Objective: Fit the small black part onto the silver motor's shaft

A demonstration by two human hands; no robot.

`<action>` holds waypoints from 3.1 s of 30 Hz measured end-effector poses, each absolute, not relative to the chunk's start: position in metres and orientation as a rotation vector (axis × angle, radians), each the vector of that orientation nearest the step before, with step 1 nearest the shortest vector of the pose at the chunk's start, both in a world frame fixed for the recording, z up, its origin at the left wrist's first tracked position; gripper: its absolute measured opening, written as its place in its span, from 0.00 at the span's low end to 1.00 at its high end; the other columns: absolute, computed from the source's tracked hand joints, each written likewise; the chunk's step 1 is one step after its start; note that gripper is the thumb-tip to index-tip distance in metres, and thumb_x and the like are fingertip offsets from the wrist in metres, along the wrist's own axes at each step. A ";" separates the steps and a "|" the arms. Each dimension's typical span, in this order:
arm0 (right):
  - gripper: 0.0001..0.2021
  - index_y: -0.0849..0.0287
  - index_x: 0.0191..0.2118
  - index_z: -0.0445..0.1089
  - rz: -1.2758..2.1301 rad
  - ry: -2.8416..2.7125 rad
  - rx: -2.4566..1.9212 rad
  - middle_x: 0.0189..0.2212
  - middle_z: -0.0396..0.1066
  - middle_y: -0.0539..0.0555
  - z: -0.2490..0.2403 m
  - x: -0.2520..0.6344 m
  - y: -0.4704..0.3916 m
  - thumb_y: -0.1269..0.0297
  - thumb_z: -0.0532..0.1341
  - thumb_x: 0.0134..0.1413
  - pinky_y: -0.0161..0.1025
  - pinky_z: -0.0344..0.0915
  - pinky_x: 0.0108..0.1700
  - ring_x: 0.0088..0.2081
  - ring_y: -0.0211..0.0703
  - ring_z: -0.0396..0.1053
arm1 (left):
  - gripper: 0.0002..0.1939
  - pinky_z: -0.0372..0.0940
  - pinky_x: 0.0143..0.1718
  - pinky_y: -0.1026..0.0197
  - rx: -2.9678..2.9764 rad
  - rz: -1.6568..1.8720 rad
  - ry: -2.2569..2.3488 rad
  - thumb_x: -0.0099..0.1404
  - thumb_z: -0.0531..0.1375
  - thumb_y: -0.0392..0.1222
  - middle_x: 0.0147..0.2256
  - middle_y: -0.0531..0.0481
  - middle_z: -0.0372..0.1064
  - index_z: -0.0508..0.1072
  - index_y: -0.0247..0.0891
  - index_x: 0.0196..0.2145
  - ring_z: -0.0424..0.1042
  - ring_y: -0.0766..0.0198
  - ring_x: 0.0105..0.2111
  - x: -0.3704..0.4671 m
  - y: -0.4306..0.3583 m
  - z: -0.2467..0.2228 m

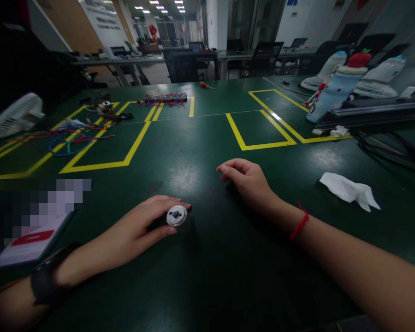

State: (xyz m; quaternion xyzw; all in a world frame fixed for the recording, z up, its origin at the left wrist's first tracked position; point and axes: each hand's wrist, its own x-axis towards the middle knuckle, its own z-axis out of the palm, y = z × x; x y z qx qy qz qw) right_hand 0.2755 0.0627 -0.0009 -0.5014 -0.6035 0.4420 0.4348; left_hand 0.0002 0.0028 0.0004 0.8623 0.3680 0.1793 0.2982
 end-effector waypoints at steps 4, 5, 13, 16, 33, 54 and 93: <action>0.09 0.58 0.37 0.75 0.833 -2.027 -1.203 0.33 0.74 0.54 0.000 0.272 0.060 0.60 0.60 0.59 0.45 0.65 0.41 0.36 0.45 0.70 | 0.19 0.60 0.55 0.55 2.295 0.471 0.978 0.71 0.57 0.43 0.54 0.52 0.66 0.62 0.50 0.58 0.64 0.59 0.53 0.001 0.003 0.000; 0.08 0.58 0.38 0.76 0.717 -2.197 -1.162 0.35 0.74 0.55 0.001 0.270 0.058 0.62 0.61 0.59 0.47 0.64 0.44 0.39 0.47 0.70 | 0.19 0.60 0.55 0.55 2.296 0.473 0.980 0.71 0.57 0.43 0.53 0.52 0.66 0.62 0.50 0.58 0.65 0.59 0.53 0.001 0.003 0.000; 0.09 0.55 0.45 0.74 0.632 -2.269 -0.919 0.57 0.64 0.59 0.019 0.244 0.019 0.65 0.59 0.61 0.50 0.60 0.58 0.58 0.50 0.61 | 0.17 0.61 0.54 0.54 2.294 0.513 0.985 0.69 0.60 0.40 0.51 0.51 0.68 0.66 0.47 0.54 0.65 0.58 0.52 0.002 0.003 -0.001; 0.09 0.51 0.43 0.76 0.664 -2.249 -0.880 0.59 0.62 0.57 0.023 0.238 0.013 0.61 0.64 0.57 0.52 0.60 0.59 0.60 0.52 0.60 | 0.17 0.62 0.54 0.53 2.289 0.537 0.978 0.69 0.60 0.40 0.52 0.50 0.68 0.66 0.46 0.54 0.66 0.57 0.52 0.002 0.003 -0.002; 0.08 0.47 0.37 0.80 0.906 -2.467 -0.910 0.60 0.62 0.51 0.022 0.274 0.047 0.54 0.66 0.54 0.60 0.51 0.61 0.62 0.58 0.54 | 0.18 0.63 0.52 0.53 2.300 0.495 0.976 0.70 0.59 0.41 0.51 0.49 0.68 0.65 0.48 0.56 0.66 0.56 0.51 0.002 0.003 0.001; 0.12 0.57 0.29 0.74 1.209 -1.555 -1.145 0.27 0.72 0.50 0.004 0.280 0.062 0.54 0.64 0.56 0.40 0.65 0.38 0.31 0.40 0.70 | 0.20 0.62 0.54 0.50 2.306 0.493 0.970 0.71 0.58 0.42 0.54 0.48 0.67 0.63 0.48 0.59 0.66 0.55 0.52 0.002 0.002 0.002; 0.05 0.56 0.36 0.76 0.831 -2.493 -0.963 0.39 0.66 0.53 0.019 0.265 0.041 0.62 0.66 0.54 0.43 0.62 0.45 0.41 0.44 0.66 | 0.17 0.61 0.53 0.55 2.291 0.475 0.965 0.71 0.58 0.41 0.52 0.53 0.66 0.64 0.49 0.56 0.65 0.59 0.51 0.002 0.003 0.003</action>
